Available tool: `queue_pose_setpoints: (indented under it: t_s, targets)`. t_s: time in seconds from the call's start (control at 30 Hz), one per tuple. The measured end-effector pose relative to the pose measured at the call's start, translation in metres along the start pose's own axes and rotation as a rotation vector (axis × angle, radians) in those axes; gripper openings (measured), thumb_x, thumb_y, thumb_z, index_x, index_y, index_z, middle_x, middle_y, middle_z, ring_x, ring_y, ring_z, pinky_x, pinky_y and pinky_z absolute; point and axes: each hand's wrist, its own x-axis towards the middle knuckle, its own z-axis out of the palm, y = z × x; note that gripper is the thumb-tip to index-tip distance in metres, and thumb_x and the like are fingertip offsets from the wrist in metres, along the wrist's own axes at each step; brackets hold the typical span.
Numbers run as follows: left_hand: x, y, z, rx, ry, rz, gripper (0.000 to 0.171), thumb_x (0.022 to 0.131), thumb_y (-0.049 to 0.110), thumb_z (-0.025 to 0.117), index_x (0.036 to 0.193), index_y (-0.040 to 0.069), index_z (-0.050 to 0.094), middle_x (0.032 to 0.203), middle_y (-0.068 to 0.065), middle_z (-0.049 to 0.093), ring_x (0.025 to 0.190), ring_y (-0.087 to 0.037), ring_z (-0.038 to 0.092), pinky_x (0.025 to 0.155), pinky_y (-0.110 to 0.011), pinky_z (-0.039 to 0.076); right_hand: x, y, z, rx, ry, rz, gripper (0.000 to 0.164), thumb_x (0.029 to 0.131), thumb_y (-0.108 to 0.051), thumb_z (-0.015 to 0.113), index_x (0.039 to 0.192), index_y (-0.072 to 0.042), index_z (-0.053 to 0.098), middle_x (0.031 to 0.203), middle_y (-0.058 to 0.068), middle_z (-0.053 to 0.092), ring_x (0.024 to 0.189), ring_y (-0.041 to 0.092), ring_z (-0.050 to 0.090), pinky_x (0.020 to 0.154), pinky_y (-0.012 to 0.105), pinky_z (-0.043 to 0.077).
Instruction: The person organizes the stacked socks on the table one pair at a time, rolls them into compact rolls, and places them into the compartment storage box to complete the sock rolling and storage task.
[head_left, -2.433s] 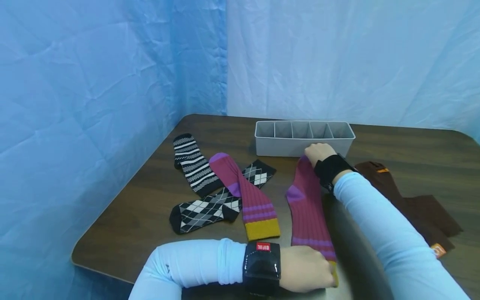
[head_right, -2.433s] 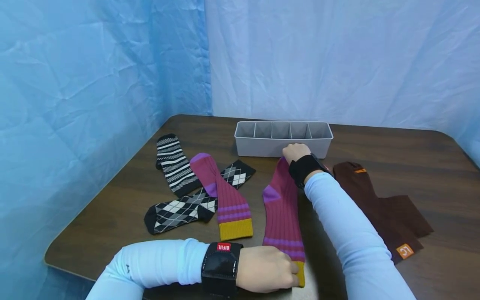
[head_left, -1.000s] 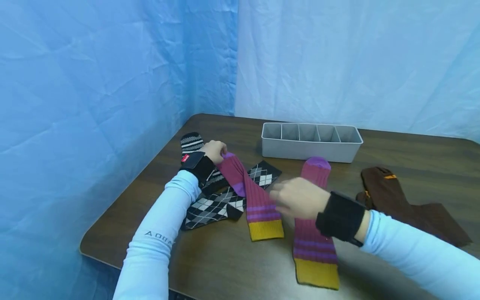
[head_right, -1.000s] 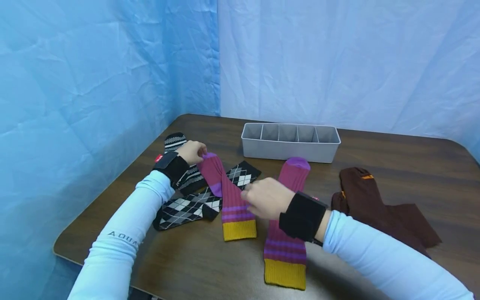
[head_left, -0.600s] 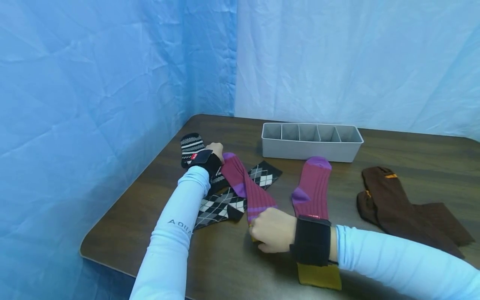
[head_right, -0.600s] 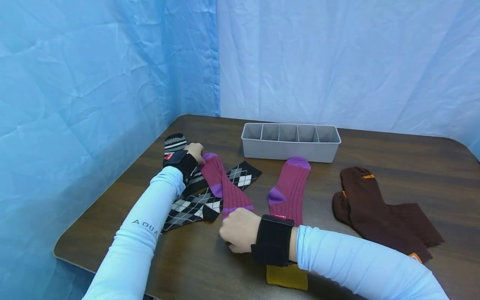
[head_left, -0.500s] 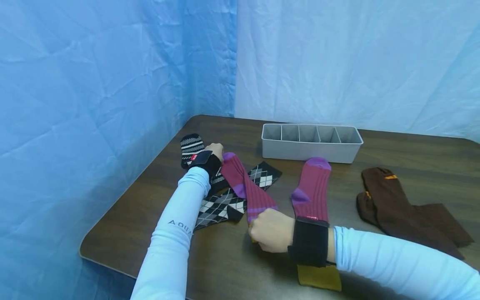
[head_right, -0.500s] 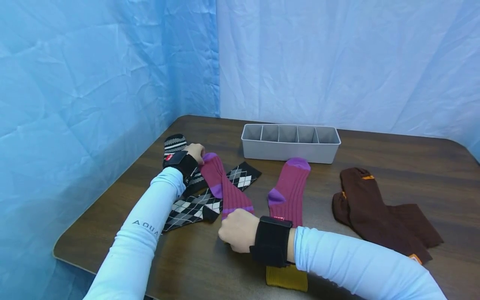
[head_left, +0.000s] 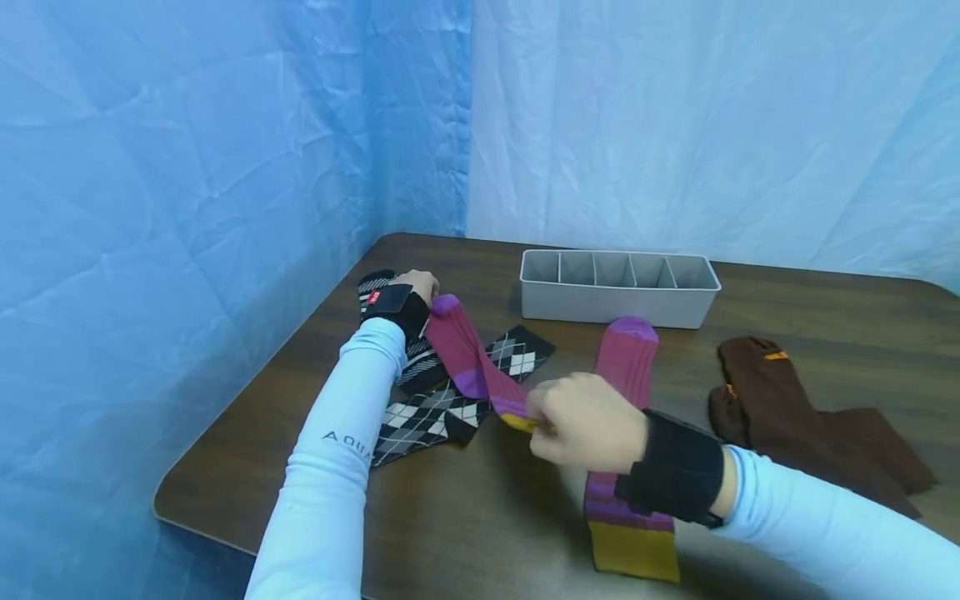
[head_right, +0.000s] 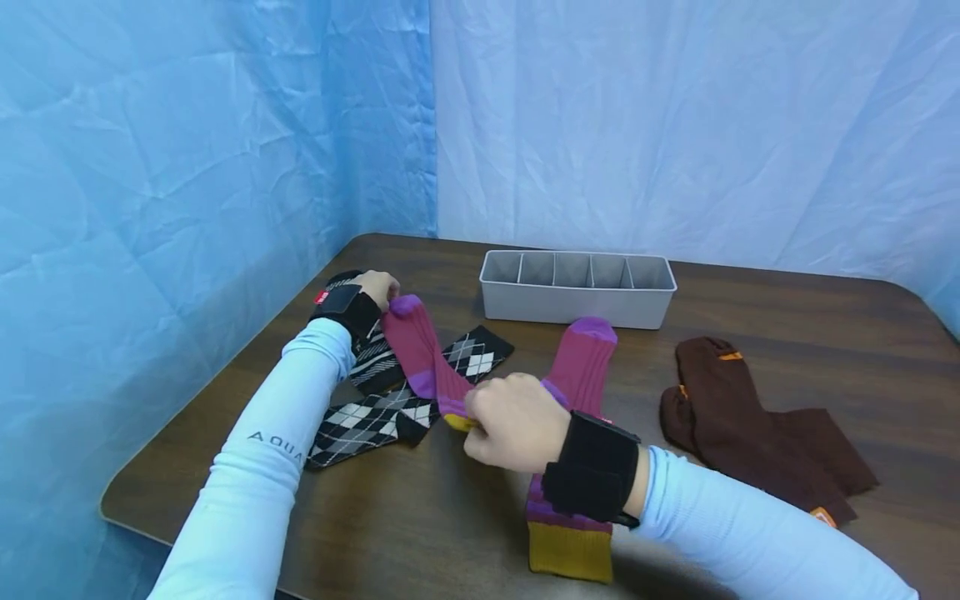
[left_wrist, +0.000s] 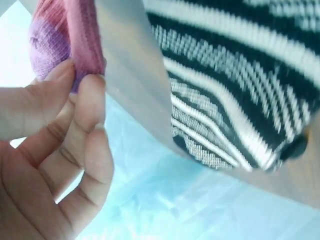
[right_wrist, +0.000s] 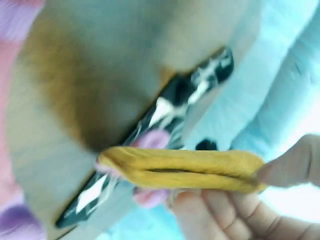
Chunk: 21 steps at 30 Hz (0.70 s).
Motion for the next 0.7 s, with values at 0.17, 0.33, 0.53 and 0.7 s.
queue_pose_setpoints:
  t_s: [0.17,0.33,0.53,0.7]
  targets:
    - [-0.075,0.048,-0.049,-0.013,0.101,0.013,0.018,0.075,-0.005,0.046,0.061,0.006,0.049,0.063,-0.007,0.051,0.060,-0.019,0.044,0.055,-0.032,0.035,-0.004,0.025,-0.012,0.216,-0.054,0.302,0.008,0.072,-0.018,0.057,0.069,-0.011,0.059,0.055,-0.005,0.051,0.045,0.006,0.039,0.041,0.020,0.032]
    - [-0.090,0.054,-0.044,0.015,0.129,0.011,0.014,0.074,-0.006,0.050,0.079,0.000,0.062,0.080,-0.013,0.063,0.075,-0.025,0.058,0.066,-0.035,0.044,0.000,0.057,-0.005,0.185,-0.050,0.431,0.021,0.076,-0.019,0.055,0.058,-0.010,0.049,0.050,-0.005,0.040,0.044,0.007,0.031,0.040,0.020,0.024]
    - [-0.090,0.056,-0.037,-0.020,0.102,-0.067,0.020,0.078,-0.004,0.049,0.093,-0.001,0.062,0.094,-0.017,0.063,0.088,-0.029,0.058,0.075,-0.038,0.045,0.004,0.083,0.007,0.052,-0.061,0.509,0.033,0.075,-0.021,0.056,0.049,-0.014,0.037,0.047,-0.006,0.029,0.044,0.007,0.028,0.040,0.021,0.022]
    - [-0.088,0.064,-0.043,-0.028,0.114,-0.084,0.026,0.081,-0.003,0.046,0.104,0.000,0.057,0.103,-0.017,0.059,0.096,-0.030,0.056,0.081,-0.038,0.044,0.004,0.088,0.003,-0.082,0.023,0.418,0.014,0.069,-0.015,0.061,0.060,-0.010,0.052,0.052,-0.003,0.042,0.047,0.010,0.038,0.042,0.023,0.032]
